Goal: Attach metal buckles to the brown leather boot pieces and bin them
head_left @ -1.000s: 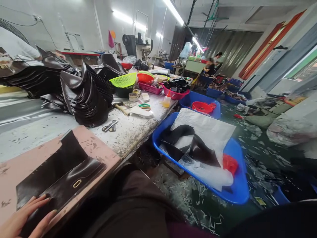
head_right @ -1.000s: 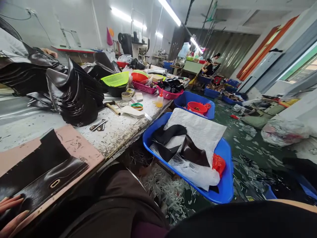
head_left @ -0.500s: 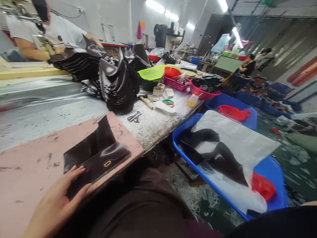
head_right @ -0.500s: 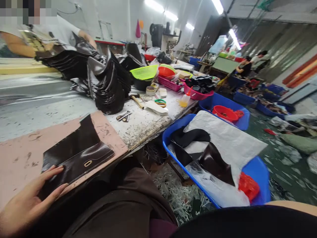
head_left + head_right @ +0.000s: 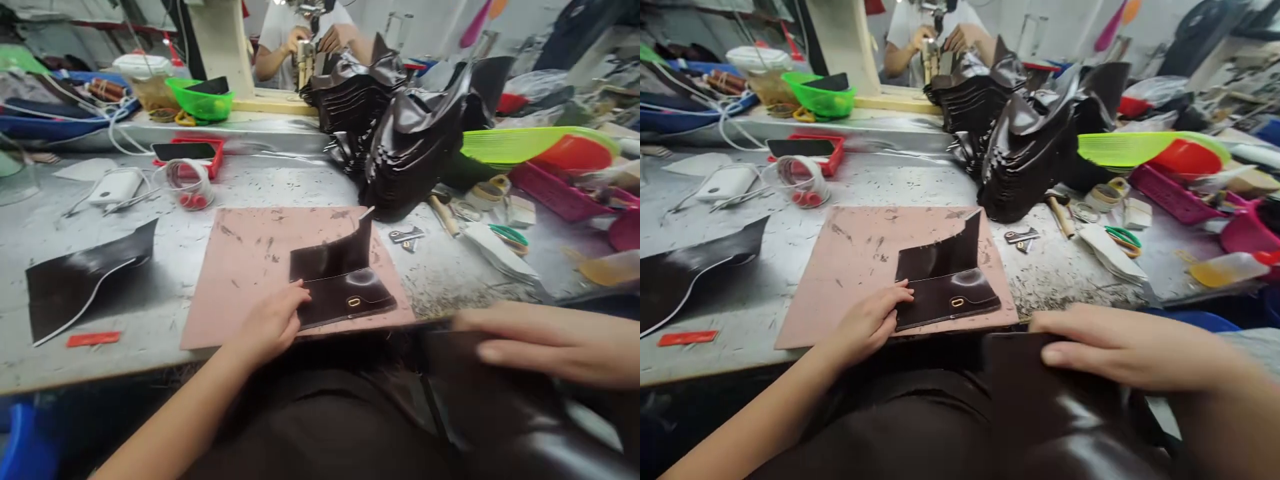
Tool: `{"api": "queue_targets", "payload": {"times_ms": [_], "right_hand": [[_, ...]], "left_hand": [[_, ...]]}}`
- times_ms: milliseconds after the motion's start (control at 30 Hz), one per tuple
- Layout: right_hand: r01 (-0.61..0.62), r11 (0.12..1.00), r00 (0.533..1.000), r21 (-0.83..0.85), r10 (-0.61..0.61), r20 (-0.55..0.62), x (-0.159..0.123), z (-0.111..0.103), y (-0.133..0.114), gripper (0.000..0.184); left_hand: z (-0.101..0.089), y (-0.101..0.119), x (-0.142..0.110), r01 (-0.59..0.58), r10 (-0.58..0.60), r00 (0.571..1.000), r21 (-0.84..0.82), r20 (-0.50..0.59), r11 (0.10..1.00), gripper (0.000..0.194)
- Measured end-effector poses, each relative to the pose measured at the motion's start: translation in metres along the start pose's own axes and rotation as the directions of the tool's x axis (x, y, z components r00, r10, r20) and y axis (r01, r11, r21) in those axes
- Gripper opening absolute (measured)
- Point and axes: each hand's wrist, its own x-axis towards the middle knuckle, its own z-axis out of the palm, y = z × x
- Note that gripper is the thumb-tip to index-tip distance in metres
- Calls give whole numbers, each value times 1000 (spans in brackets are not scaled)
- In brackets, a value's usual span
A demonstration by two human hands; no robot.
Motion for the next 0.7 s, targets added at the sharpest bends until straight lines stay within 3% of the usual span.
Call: {"api": "queue_targets", "payload": {"times_ms": [33,67,100,133,267,400,433,500,567,600,700], "right_hand": [[122,991,976,45,-128,173,24,5,-12,23],[225,971,918,88,-241,315,46,13,-25,22],[297,950,863,98,-311,398,63,24,-37,21],[345,937,847,54,-335,414,76,35,-49,19],[373,882,922,-287,-320,218,98,74,-71,21],[336,875,941,-349,-301,153,100,86,-70,22],[329,877,944,-349,-295,148,100,87,-70,22],[321,878,947,-356,-290,139,101,89,-70,22],[325,871,946,-368,-299,128,101,91,-70,21],[328,867,944,-375,-306,120,101,91,-70,21],[336,858,941,-389,-326,94,101,93,-70,22]], "left_hand": [[-1,0,-2,-8,8,1000,-2,8,1000,32],[-3,0,-4,-21,21,1000,4,15,1000,32],[-4,-1,-7,-41,41,999,14,19,999,31],[-5,-1,-10,-64,64,998,24,21,998,29],[-8,-2,-25,-153,151,988,73,29,985,30],[-7,-4,-40,-236,246,969,171,-37,957,31],[-7,-5,-43,-279,302,949,199,-93,939,28],[-5,-7,-49,-398,454,869,266,-196,878,20],[-2,-9,-53,-502,579,780,315,-238,806,15],[0,-10,-54,-533,612,755,322,-235,782,16],[7,-12,-55,-549,622,746,308,-237,777,17]]}}
